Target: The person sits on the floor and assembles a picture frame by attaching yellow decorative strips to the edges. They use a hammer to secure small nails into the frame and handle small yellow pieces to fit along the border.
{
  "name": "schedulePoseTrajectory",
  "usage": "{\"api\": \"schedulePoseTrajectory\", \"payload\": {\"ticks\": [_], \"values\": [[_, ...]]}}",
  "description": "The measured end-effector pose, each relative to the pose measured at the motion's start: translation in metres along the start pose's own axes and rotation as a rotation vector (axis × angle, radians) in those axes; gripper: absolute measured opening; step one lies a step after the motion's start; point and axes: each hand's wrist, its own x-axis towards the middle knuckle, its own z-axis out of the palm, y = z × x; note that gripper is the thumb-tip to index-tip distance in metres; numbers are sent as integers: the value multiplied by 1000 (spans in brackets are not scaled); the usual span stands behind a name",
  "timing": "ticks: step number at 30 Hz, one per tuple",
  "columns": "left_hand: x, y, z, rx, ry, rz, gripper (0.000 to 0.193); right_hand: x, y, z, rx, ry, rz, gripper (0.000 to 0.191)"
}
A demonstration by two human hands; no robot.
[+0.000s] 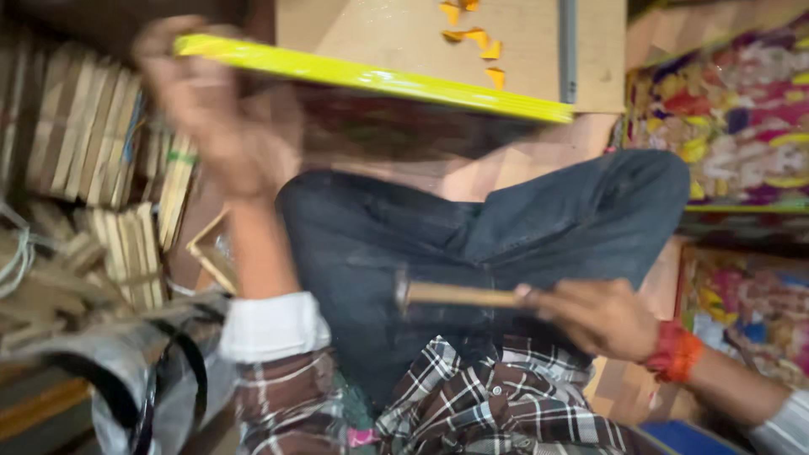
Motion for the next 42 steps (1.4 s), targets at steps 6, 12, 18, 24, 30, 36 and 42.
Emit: {"api": "schedulePoseTrajectory", "payload": {"ticks": [6,12,18,24,30,36,42], "values": [[38,43,-2,90,125,98,11,29,49,19,-40,111,-56,19],[23,63,45,1039,-198,495,18,156,193,-12,-101,443,218,32],[-34,41,112,1109,-806,522,44,233,228,7,-271,450,205,17],[-28,61,121,970,-641,556,39,212,137,-38,584,731,162,18],[-41,65,138,889,-456,464,37,188,9,-78,409,976,-192,8],[-50,62,137,833,-345,397,24,189,-24,-76,495,986,-164,16],[-55,65,145,812,-330,432,26,184,-15,-64,536,1087,-102,20]]}}
